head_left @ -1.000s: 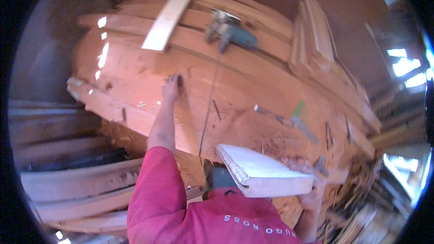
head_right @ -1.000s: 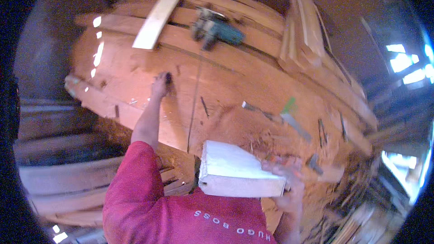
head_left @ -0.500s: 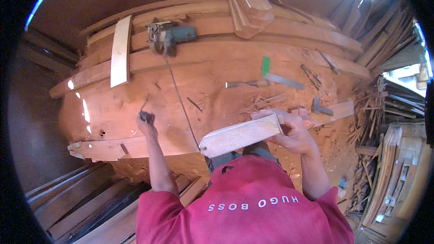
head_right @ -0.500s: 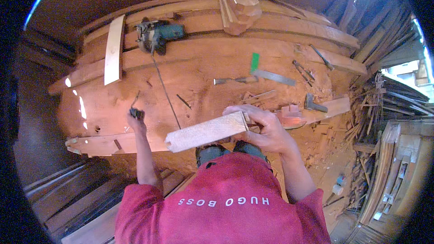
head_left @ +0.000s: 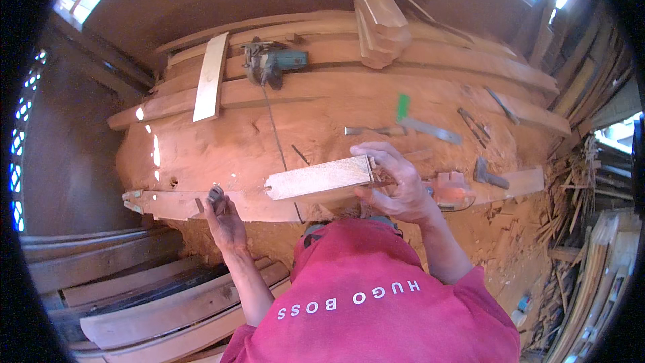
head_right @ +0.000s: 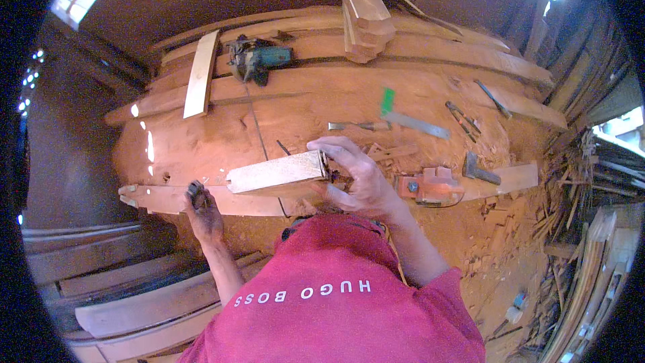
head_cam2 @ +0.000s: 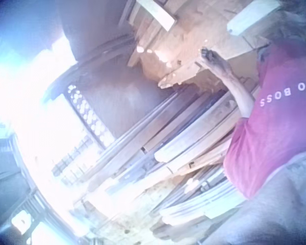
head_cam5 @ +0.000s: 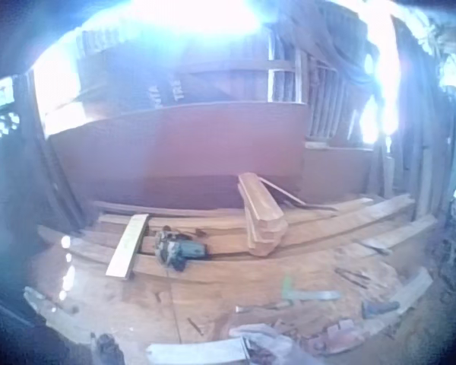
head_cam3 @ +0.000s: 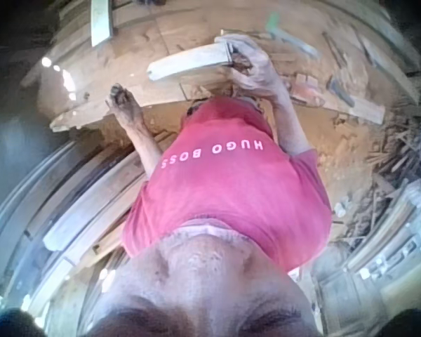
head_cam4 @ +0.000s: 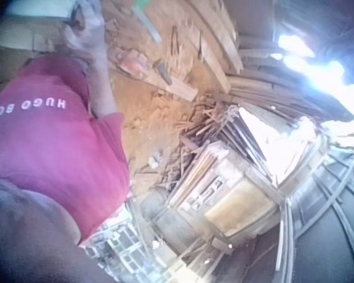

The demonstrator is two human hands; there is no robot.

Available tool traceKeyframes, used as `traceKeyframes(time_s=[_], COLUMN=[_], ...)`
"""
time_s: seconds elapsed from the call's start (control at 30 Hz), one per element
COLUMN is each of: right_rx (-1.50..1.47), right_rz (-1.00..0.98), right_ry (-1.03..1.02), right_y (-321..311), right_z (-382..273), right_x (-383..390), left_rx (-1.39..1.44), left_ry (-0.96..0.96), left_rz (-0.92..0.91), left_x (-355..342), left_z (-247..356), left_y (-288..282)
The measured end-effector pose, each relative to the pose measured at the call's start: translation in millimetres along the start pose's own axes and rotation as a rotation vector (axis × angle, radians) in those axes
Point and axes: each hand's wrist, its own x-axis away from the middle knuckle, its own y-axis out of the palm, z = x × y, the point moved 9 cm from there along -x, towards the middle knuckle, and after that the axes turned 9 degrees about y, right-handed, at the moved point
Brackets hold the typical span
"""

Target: The person measures a small wooden block, then repeatedly strikes it with a hammer to break and shape it. They use pliers to pull off splinters and a power sander to smooth the edges. The person continues to hammer and sand the block, creating wood dust and debris.

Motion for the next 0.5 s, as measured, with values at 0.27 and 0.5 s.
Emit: traceKeyframes(time_s=[0.27, 0.5], right_rx=[-0.126, -0.016], right_rz=[0.116, 0.056], right_ry=[0.017, 0.025], right_y=[5, 8], right_z=[-5, -8], right_x=[9, 1], left_rx=[-0.061, -0.354], left_ry=[0.281, -0.104], left_rz=[-0.338, -0.069], left_x=[76, 109], left_z=[73, -7], left_y=[176, 83])
